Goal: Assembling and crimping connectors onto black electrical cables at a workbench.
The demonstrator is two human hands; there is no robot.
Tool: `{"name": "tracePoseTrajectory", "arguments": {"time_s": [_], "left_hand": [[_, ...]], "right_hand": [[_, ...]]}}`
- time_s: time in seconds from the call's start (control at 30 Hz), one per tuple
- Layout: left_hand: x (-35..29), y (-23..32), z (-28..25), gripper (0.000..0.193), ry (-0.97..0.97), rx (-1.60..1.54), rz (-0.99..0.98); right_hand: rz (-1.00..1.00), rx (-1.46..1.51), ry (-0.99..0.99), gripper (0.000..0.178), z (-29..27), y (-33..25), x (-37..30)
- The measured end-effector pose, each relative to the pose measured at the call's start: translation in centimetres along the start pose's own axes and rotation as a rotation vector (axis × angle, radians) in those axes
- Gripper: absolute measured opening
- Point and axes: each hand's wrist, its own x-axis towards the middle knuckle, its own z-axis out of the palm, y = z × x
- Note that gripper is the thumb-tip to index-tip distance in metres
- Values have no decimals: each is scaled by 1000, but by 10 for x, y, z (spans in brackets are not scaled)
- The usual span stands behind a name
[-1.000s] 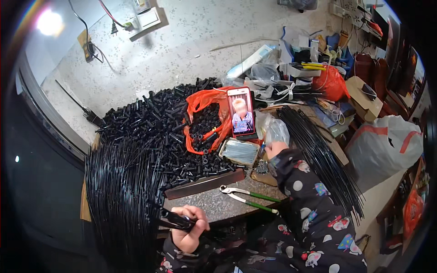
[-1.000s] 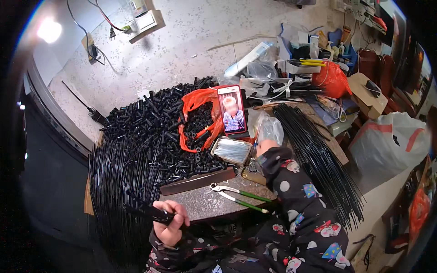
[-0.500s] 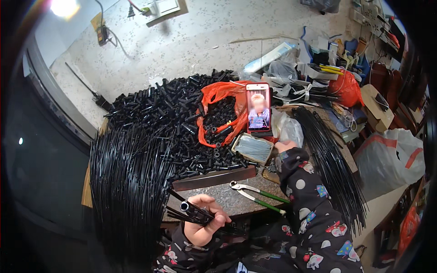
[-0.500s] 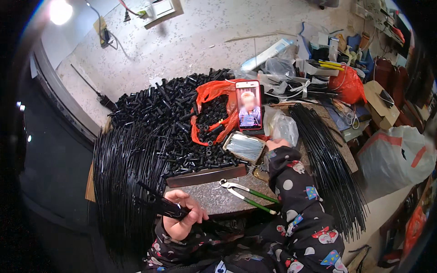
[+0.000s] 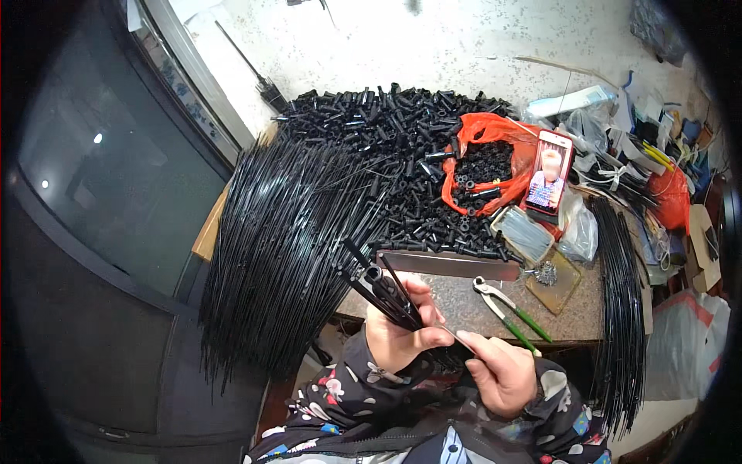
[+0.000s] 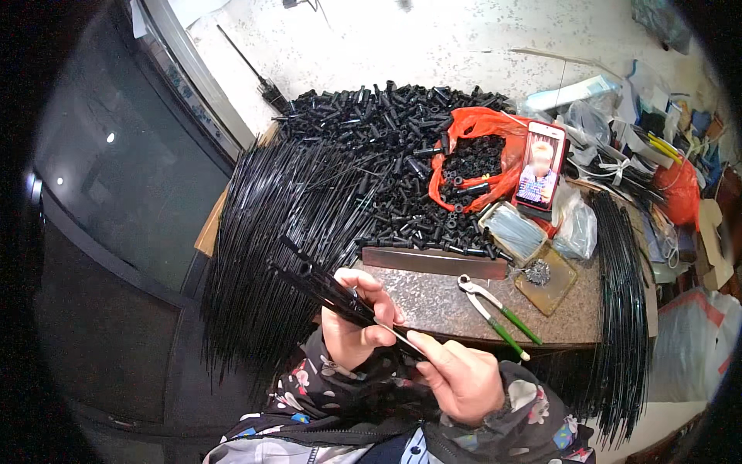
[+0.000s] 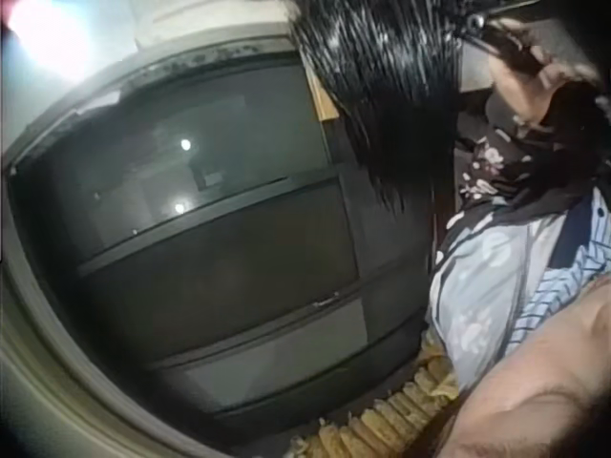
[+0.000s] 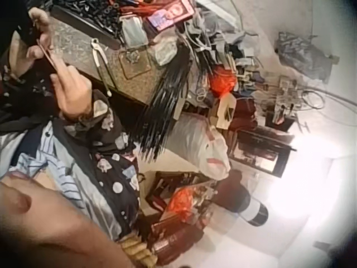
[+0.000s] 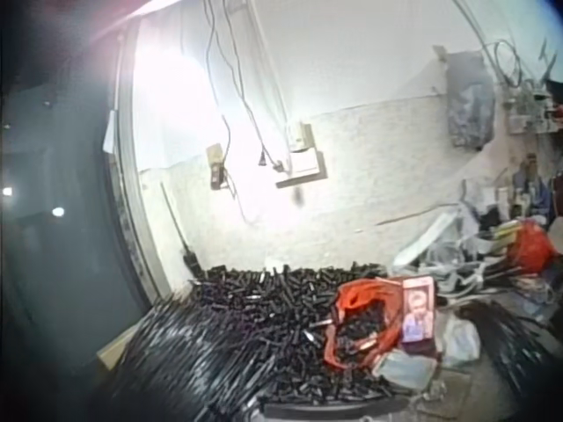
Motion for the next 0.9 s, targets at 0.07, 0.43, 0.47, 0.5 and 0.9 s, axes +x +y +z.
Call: {"name": "tracePoseTrajectory", "arguments": {"time_s": [0.07, 0.43, 0.47, 0.5, 0.9], "left_hand": [[-5, 2, 0, 58, 37, -46, 27], [-15, 11, 0, 58, -9, 113, 65], [-16, 12, 0, 58, -9, 113, 63], [-17, 12, 0, 58, -16, 92, 60], [-21, 14, 6, 52, 37, 84, 23]], "right_hand": [[38, -4, -34, 32, 7, -2, -3], [-55, -18, 26, 36, 23, -16, 1], [-62, 0, 19, 36, 25, -17, 1], [-68, 18, 11, 36, 26, -17, 1], [156, 444, -1, 34, 36, -14, -7]]}}
